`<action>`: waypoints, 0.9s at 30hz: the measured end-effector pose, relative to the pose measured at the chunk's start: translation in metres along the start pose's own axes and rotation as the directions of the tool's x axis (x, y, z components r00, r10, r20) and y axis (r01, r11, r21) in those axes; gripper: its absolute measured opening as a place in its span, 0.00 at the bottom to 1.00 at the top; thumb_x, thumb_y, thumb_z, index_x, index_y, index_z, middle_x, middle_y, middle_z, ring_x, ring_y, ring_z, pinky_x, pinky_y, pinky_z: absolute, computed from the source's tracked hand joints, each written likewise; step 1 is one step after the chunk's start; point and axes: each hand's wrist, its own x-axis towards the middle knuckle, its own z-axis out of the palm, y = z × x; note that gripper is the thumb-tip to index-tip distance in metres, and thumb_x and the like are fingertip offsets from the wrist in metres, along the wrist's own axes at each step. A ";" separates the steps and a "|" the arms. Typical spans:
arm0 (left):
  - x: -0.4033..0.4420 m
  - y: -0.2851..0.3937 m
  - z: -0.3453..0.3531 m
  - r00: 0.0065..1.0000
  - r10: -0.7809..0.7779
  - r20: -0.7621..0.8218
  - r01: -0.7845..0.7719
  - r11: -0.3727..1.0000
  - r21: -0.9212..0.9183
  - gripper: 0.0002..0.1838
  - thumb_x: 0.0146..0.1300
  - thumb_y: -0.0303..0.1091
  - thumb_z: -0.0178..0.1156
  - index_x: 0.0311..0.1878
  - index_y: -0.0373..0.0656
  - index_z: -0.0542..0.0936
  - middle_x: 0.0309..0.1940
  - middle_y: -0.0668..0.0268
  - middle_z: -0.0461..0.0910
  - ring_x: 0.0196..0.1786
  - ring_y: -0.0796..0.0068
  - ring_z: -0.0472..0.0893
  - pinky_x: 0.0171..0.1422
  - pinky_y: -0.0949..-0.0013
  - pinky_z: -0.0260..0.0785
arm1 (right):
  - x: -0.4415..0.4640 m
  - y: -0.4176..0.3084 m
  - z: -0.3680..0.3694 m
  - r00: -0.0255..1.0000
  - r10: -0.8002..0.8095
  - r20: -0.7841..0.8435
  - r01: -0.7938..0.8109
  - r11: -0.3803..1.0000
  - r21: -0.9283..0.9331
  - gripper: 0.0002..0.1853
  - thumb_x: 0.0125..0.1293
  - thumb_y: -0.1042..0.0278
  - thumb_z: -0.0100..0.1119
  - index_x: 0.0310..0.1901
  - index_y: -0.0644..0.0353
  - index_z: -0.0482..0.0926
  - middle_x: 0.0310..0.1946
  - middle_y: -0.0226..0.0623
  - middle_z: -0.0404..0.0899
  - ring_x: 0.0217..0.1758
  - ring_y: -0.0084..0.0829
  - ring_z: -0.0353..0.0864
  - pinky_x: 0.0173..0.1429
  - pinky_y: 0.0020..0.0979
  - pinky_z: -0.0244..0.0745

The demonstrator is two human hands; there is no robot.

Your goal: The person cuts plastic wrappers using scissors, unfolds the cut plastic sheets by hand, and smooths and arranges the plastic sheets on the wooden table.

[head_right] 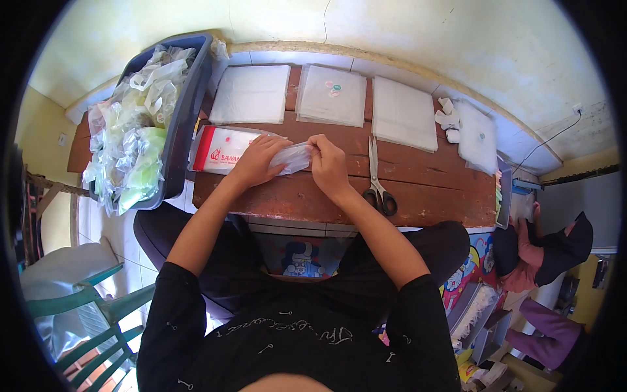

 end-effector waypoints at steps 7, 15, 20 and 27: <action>0.002 0.002 -0.004 1.000 -0.011 0.002 0.011 1.000 -0.010 0.25 0.52 0.32 0.69 0.55 0.45 0.76 0.52 0.60 0.79 0.59 0.57 0.74 0.67 0.57 0.63 | 0.005 -0.002 -0.017 0.988 -0.049 -0.148 0.044 0.998 -0.039 0.01 0.69 0.77 0.53 0.39 0.63 0.75 0.23 0.38 0.76 0.26 0.27 0.77 0.32 0.28 0.70; 0.000 -0.004 0.001 1.000 0.017 -0.009 -0.017 1.000 0.002 0.23 0.52 0.32 0.68 0.54 0.44 0.77 0.51 0.61 0.79 0.60 0.59 0.74 0.68 0.57 0.62 | 0.013 0.007 -0.048 0.990 0.143 -0.014 -0.133 0.953 0.273 0.05 0.70 0.75 0.54 0.45 0.63 0.75 0.33 0.34 0.80 0.38 0.26 0.81 0.42 0.29 0.76; -0.001 0.001 0.002 0.999 0.014 -0.032 -0.012 0.999 0.052 0.23 0.52 0.33 0.68 0.53 0.44 0.78 0.51 0.62 0.80 0.60 0.59 0.74 0.69 0.57 0.61 | 0.011 -0.006 -0.058 0.918 0.276 0.284 -0.396 0.632 0.666 0.12 0.71 0.73 0.56 0.53 0.63 0.72 0.38 0.37 0.81 0.44 0.27 0.83 0.46 0.31 0.81; -0.001 0.001 0.001 1.000 0.003 -0.021 -0.002 0.999 0.037 0.24 0.52 0.34 0.69 0.54 0.44 0.78 0.51 0.61 0.79 0.61 0.58 0.74 0.69 0.57 0.61 | 0.017 -0.009 -0.049 0.967 0.238 0.088 -0.253 0.927 0.276 0.07 0.69 0.79 0.56 0.47 0.66 0.76 0.34 0.39 0.83 0.38 0.27 0.85 0.45 0.28 0.82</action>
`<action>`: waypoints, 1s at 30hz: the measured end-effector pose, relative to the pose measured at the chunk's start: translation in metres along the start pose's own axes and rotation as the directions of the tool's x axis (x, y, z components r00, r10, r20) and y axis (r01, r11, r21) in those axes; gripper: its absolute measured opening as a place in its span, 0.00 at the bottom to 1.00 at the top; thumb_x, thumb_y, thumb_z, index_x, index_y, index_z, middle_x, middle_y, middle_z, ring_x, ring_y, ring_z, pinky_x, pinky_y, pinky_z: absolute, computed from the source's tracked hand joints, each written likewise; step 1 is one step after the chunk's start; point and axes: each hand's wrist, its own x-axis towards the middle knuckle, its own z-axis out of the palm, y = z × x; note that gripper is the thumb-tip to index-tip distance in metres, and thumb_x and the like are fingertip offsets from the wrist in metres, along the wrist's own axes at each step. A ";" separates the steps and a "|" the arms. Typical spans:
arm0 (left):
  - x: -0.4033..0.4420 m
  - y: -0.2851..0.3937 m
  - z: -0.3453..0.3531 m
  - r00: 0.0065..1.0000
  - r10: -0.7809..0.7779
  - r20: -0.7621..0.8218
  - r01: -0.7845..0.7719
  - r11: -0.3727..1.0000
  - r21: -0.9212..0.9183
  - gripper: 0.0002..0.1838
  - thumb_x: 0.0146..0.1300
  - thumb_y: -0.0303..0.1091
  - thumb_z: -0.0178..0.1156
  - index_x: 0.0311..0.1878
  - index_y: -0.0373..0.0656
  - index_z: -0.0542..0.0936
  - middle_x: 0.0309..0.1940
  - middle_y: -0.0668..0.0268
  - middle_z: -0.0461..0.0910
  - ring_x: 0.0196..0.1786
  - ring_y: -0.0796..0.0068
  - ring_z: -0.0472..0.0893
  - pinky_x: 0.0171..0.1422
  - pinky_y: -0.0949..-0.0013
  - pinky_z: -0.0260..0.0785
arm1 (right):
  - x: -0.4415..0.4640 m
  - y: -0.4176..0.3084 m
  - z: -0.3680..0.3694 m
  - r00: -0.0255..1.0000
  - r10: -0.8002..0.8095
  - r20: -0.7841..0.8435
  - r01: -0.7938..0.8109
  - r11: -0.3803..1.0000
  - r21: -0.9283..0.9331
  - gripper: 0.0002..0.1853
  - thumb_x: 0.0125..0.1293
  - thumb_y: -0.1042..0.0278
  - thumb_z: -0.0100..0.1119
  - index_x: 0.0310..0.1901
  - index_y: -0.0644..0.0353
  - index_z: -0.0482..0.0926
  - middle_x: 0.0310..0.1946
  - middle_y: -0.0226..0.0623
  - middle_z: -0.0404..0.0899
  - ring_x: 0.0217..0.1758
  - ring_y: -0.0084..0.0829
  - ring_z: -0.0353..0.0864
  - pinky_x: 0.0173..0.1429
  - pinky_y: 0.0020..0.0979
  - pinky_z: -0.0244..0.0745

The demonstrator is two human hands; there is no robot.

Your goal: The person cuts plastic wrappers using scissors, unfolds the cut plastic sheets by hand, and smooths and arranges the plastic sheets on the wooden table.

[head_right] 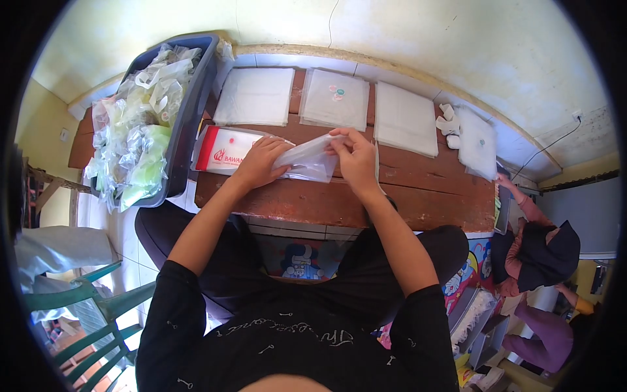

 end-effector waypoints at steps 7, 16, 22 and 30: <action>-0.002 -0.005 0.007 1.000 -0.025 -0.007 0.025 1.000 0.005 0.24 0.53 0.36 0.69 0.55 0.44 0.77 0.52 0.58 0.79 0.61 0.55 0.73 0.70 0.55 0.61 | 0.013 -0.045 -0.015 0.981 -0.160 -0.108 0.166 0.985 0.054 0.03 0.70 0.80 0.55 0.43 0.66 0.77 0.36 0.38 0.83 0.40 0.26 0.83 0.49 0.30 0.81; -0.001 0.003 0.003 0.989 -0.151 0.012 0.148 0.949 -0.278 0.24 0.61 0.41 0.65 0.58 0.42 0.77 0.54 0.56 0.79 0.60 0.55 0.75 0.70 0.58 0.61 | 0.011 -0.095 -0.062 0.931 -0.261 -0.256 0.351 0.830 0.434 0.07 0.70 0.80 0.53 0.48 0.66 0.75 0.39 0.41 0.83 0.40 0.33 0.85 0.47 0.35 0.83; 0.005 0.005 0.004 0.957 -0.251 0.148 0.197 0.183 -0.963 0.31 0.74 0.57 0.44 0.66 0.40 0.71 0.58 0.52 0.77 0.60 0.60 0.77 0.67 0.60 0.66 | -0.008 -0.058 -0.082 0.962 -0.073 -0.265 0.168 0.919 0.356 0.11 0.71 0.77 0.54 0.53 0.63 0.73 0.44 0.41 0.82 0.32 0.31 0.86 0.37 0.27 0.81; 0.002 0.031 0.001 0.747 -0.516 0.419 0.484 -0.011 -0.875 0.32 0.72 0.43 0.57 0.74 0.43 0.59 0.55 0.52 0.78 0.53 0.66 0.81 0.60 0.65 0.72 | -0.032 0.024 -0.086 0.908 0.399 -0.126 -0.380 0.913 0.150 0.18 0.68 0.77 0.52 0.59 0.67 0.66 0.41 0.46 0.83 0.27 0.31 0.86 0.18 0.20 0.67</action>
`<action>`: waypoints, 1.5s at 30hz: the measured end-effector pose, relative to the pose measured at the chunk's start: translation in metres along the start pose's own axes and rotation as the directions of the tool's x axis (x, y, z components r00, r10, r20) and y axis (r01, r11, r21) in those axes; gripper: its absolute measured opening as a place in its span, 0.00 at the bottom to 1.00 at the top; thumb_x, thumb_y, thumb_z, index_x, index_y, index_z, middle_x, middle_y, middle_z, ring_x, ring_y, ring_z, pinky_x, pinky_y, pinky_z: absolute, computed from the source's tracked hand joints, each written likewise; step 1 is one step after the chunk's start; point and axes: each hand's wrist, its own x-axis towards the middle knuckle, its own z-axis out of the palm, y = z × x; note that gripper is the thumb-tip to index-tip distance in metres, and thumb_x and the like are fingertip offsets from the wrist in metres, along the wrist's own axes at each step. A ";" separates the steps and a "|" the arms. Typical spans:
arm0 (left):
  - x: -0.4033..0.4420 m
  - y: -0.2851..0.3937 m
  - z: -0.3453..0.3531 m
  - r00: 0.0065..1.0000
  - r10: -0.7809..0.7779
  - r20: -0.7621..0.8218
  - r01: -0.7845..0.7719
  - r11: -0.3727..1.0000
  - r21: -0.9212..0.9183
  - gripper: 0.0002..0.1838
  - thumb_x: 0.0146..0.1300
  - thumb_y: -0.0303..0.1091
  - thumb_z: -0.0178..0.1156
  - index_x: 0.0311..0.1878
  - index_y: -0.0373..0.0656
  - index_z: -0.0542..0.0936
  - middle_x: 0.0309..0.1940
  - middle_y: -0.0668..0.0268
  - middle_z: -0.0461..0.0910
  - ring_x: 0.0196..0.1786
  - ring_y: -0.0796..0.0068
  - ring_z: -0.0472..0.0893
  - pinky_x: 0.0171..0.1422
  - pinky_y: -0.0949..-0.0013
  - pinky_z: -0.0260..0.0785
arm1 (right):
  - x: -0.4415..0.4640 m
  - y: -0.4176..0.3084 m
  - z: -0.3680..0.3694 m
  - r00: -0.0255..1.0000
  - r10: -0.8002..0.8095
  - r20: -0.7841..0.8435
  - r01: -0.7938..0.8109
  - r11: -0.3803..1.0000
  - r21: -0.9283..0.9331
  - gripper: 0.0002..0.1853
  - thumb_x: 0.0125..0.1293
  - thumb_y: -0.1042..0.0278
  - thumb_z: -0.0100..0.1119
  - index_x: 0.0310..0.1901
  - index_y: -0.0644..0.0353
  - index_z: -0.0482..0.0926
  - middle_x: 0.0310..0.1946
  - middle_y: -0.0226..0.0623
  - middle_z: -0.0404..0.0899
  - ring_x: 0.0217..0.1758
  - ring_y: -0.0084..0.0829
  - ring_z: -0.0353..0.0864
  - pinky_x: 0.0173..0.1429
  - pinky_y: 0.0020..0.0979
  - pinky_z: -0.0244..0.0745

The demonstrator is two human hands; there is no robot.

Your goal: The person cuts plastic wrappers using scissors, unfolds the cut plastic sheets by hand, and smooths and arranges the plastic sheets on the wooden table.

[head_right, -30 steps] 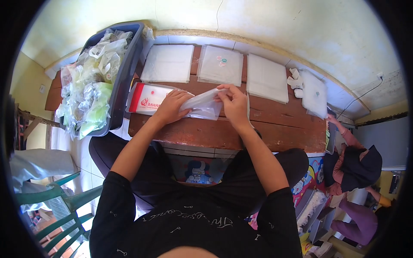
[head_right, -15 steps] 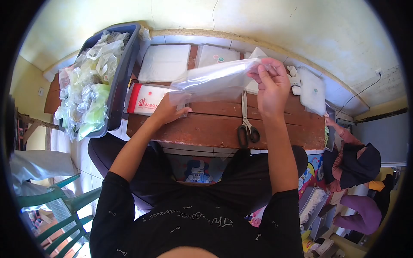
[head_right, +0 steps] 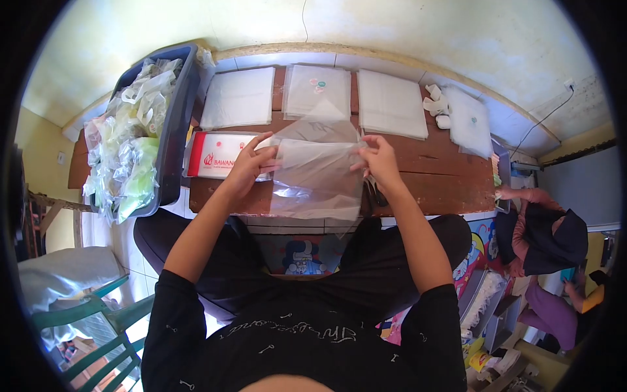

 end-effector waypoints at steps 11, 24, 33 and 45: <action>0.005 -0.019 0.008 0.997 0.078 -0.009 -0.075 0.980 0.185 0.25 0.66 0.30 0.63 0.66 0.38 0.72 0.55 0.58 0.79 0.54 0.74 0.78 0.59 0.72 0.69 | -0.010 -0.002 -0.001 0.936 0.197 0.292 -0.064 0.909 -0.411 0.18 0.61 0.78 0.58 0.54 0.65 0.74 0.31 0.41 0.84 0.28 0.26 0.85 0.22 0.23 0.70; 0.003 -0.001 0.008 0.991 -0.006 -0.135 0.001 0.999 -0.039 0.33 0.67 0.31 0.61 0.73 0.45 0.63 0.67 0.54 0.70 0.63 0.68 0.74 0.62 0.68 0.68 | -0.008 -0.008 -0.003 0.947 0.193 0.258 -0.127 0.959 -0.252 0.16 0.62 0.79 0.59 0.52 0.65 0.77 0.32 0.40 0.84 0.33 0.25 0.84 0.39 0.25 0.80; 0.016 -0.006 -0.002 0.944 0.322 -0.076 -0.323 0.946 0.006 0.29 0.63 0.19 0.59 0.67 0.33 0.65 0.66 0.52 0.70 0.64 0.59 0.77 0.65 0.68 0.71 | -0.008 -0.008 -0.001 0.899 0.149 0.412 -0.070 0.977 -0.202 0.17 0.59 0.79 0.64 0.50 0.67 0.78 0.31 0.37 0.83 0.33 0.25 0.84 0.38 0.25 0.80; 0.005 -0.011 0.006 0.981 0.105 -0.162 -0.007 0.858 0.514 0.24 0.63 0.39 0.65 0.60 0.42 0.75 0.32 0.67 0.81 0.33 0.80 0.76 0.38 0.74 0.69 | -0.008 0.004 0.004 0.942 0.197 0.270 -0.153 0.973 -0.175 0.13 0.64 0.72 0.62 0.49 0.63 0.79 0.34 0.37 0.84 0.33 0.24 0.83 0.34 0.25 0.81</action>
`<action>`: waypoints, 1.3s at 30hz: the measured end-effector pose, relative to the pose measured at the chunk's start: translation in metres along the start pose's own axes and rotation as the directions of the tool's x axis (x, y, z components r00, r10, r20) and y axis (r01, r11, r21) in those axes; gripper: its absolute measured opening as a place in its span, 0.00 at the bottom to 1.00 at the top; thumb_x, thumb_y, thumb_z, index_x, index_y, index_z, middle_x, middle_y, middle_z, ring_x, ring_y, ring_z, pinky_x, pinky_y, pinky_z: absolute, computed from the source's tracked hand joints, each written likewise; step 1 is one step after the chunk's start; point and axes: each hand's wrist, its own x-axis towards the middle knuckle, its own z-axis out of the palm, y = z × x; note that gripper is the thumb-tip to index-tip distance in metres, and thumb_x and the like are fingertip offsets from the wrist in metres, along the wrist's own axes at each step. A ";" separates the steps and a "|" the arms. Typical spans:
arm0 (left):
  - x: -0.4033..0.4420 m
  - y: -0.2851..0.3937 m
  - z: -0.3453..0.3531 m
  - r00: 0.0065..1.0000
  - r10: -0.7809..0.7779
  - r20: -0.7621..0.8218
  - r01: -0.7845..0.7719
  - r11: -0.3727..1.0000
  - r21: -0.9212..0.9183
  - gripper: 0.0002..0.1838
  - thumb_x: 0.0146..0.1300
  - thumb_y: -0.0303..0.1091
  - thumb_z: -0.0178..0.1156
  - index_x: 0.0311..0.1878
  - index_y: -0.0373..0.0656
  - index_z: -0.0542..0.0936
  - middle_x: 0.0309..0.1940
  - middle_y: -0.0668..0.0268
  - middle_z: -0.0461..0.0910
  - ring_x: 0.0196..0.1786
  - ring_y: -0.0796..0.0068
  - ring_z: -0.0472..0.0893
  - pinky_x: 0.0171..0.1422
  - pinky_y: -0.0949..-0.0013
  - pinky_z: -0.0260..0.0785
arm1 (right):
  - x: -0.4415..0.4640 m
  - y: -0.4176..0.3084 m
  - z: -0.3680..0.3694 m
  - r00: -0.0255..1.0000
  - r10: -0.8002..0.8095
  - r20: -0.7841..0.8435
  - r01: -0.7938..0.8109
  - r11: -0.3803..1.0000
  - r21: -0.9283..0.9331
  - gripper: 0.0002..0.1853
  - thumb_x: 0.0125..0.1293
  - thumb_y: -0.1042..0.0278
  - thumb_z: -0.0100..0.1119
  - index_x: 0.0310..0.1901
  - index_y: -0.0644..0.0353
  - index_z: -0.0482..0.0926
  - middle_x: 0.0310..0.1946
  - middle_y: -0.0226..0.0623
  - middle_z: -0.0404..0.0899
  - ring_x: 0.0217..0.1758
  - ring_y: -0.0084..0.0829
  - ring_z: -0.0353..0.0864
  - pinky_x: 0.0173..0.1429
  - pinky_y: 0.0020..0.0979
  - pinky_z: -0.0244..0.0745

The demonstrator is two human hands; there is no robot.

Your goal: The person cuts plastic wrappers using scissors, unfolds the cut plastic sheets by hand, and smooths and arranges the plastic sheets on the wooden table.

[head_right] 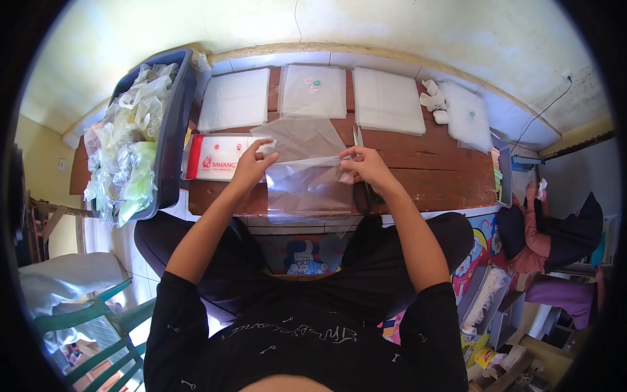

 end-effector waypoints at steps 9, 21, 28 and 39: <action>-0.003 0.009 0.001 0.999 -0.028 0.041 0.041 0.938 -0.344 0.21 0.68 0.40 0.61 0.59 0.39 0.76 0.34 0.68 0.81 0.33 0.82 0.74 0.39 0.78 0.64 | -0.001 -0.002 0.001 0.995 0.067 0.069 -0.073 0.993 0.096 0.10 0.67 0.69 0.61 0.47 0.62 0.78 0.36 0.36 0.85 0.36 0.24 0.84 0.36 0.25 0.82; -0.007 0.016 -0.027 0.956 -0.082 0.281 0.031 0.983 0.182 0.19 0.65 0.29 0.55 0.60 0.44 0.74 0.25 0.59 0.83 0.20 0.73 0.80 0.25 0.69 0.73 | 0.011 0.011 -0.003 0.995 -0.015 -0.097 0.064 0.849 0.524 0.07 0.66 0.80 0.54 0.45 0.66 0.77 0.36 0.38 0.80 0.39 0.29 0.83 0.46 0.31 0.84; -0.033 0.017 -0.004 0.896 0.254 0.365 -0.443 0.584 0.680 0.29 0.53 0.25 0.66 0.61 0.50 0.74 0.39 0.56 0.82 0.40 0.63 0.83 0.42 0.61 0.76 | 0.020 0.025 -0.003 0.978 0.011 -0.210 0.123 0.781 0.613 0.10 0.67 0.79 0.52 0.48 0.72 0.77 0.43 0.45 0.81 0.45 0.34 0.84 0.49 0.31 0.83; -0.032 0.006 0.006 0.569 0.543 0.618 -0.817 0.291 0.498 0.31 0.47 0.40 0.72 0.59 0.58 0.79 0.64 0.54 0.69 0.67 0.51 0.68 0.70 0.52 0.60 | 0.016 0.024 -0.003 0.990 -0.006 -0.142 0.111 0.658 0.745 0.20 0.62 0.81 0.48 0.55 0.82 0.70 0.49 0.55 0.78 0.51 0.41 0.83 0.60 0.36 0.82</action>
